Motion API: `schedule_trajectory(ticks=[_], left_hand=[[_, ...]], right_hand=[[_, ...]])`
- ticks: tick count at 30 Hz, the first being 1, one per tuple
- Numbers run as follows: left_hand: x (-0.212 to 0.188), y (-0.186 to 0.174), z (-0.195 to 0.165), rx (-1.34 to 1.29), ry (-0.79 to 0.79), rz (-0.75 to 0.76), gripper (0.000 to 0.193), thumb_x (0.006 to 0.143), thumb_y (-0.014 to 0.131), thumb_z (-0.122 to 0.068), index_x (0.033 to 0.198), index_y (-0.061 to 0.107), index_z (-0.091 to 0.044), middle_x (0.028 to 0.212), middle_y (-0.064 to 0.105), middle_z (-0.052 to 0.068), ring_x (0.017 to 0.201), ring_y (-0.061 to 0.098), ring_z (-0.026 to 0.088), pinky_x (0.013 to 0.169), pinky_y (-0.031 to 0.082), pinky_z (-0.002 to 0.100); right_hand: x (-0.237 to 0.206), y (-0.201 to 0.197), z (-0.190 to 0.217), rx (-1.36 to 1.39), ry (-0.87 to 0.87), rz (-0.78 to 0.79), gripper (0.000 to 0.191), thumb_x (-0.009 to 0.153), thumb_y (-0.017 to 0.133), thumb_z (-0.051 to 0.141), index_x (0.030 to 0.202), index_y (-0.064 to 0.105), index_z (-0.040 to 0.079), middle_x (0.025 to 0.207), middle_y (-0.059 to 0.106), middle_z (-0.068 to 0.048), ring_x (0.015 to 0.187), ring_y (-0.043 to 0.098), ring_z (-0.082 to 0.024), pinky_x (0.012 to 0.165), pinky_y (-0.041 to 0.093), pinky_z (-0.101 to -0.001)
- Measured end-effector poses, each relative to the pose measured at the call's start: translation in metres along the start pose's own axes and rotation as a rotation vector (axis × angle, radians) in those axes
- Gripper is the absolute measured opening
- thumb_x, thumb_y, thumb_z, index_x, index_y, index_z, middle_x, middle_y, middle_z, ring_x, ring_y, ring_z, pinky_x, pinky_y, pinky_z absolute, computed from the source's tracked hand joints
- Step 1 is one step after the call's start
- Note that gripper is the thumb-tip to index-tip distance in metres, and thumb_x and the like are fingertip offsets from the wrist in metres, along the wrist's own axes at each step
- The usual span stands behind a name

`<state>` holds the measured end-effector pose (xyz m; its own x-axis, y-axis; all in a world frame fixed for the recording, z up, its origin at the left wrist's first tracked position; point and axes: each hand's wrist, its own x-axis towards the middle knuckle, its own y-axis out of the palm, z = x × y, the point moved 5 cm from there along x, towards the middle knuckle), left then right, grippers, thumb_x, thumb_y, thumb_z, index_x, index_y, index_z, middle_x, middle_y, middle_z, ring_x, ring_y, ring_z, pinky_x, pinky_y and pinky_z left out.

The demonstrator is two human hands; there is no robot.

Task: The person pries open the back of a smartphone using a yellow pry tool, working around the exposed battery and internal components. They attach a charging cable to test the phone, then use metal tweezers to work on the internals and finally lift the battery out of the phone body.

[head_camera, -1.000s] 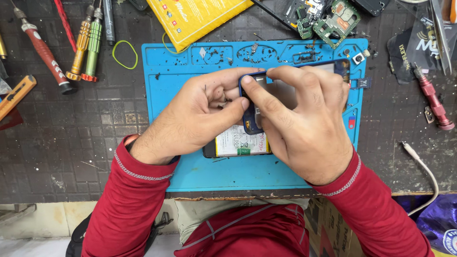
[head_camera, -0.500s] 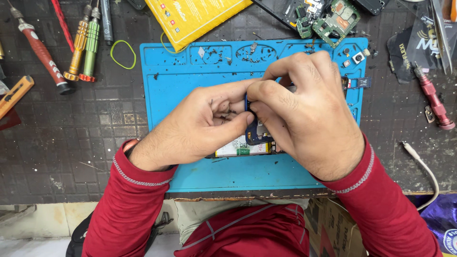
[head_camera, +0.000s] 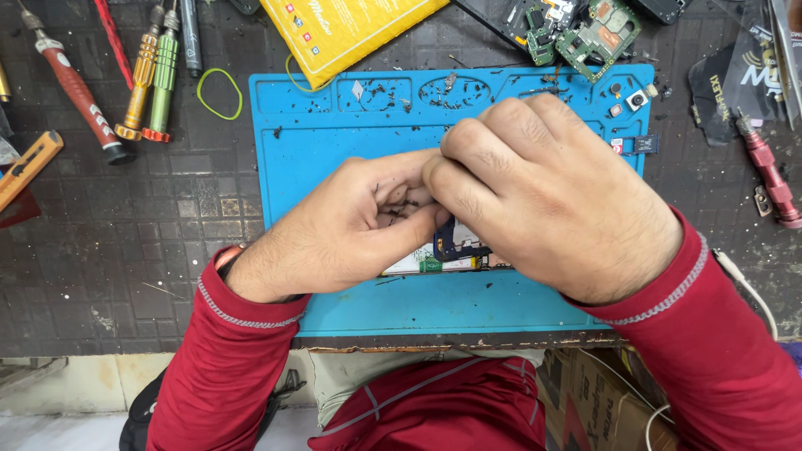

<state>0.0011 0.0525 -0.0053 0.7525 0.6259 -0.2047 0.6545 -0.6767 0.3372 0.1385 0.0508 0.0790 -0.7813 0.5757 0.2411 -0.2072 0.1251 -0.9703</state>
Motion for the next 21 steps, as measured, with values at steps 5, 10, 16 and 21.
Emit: schedule_trajectory(ticks=[5,10,16,21], left_hand=[[0.003,0.003,-0.001,-0.06,-0.001,0.007,0.021,0.105,0.057,-0.001,0.126,0.061,0.0,0.102,0.065,-0.006,0.092,0.057,-0.001,0.077,0.05,0.018],[0.002,0.0,-0.004,-0.029,-0.031,-0.03,0.034,0.104,0.057,-0.002,0.138,0.06,0.0,0.092,0.061,-0.007,0.078,0.049,-0.001,0.064,0.043,0.018],[0.0,-0.005,-0.005,0.036,0.012,-0.138,0.047,0.1,0.057,0.0,0.147,0.056,-0.001,0.091,0.061,-0.006,0.078,0.053,-0.001,0.065,0.047,0.018],[-0.003,-0.01,-0.009,0.054,0.139,-0.236,0.043,0.102,0.052,0.003,0.145,0.058,0.001,0.1,0.07,-0.001,0.087,0.061,0.0,0.074,0.051,0.017]], right_hand=[[0.0,0.007,-0.002,-0.042,-0.004,0.06,0.026,0.08,0.07,0.024,0.099,0.064,0.006,0.093,0.056,-0.007,0.09,0.056,-0.025,0.079,0.047,-0.0378],[-0.006,0.002,-0.003,0.039,0.049,-0.05,0.03,0.078,0.074,0.014,0.102,0.061,0.0,0.096,0.057,-0.012,0.09,0.055,-0.029,0.081,0.049,-0.0402],[-0.041,-0.011,-0.014,0.247,0.249,-0.108,0.044,0.072,0.072,-0.016,0.107,0.051,-0.001,0.103,0.057,-0.012,0.093,0.056,-0.033,0.088,0.047,-0.0457],[-0.098,-0.009,-0.012,0.432,0.659,-0.323,0.019,0.11,0.062,-0.007,0.122,0.05,0.0,0.114,0.054,-0.011,0.092,0.056,-0.017,0.084,0.049,-0.0251]])
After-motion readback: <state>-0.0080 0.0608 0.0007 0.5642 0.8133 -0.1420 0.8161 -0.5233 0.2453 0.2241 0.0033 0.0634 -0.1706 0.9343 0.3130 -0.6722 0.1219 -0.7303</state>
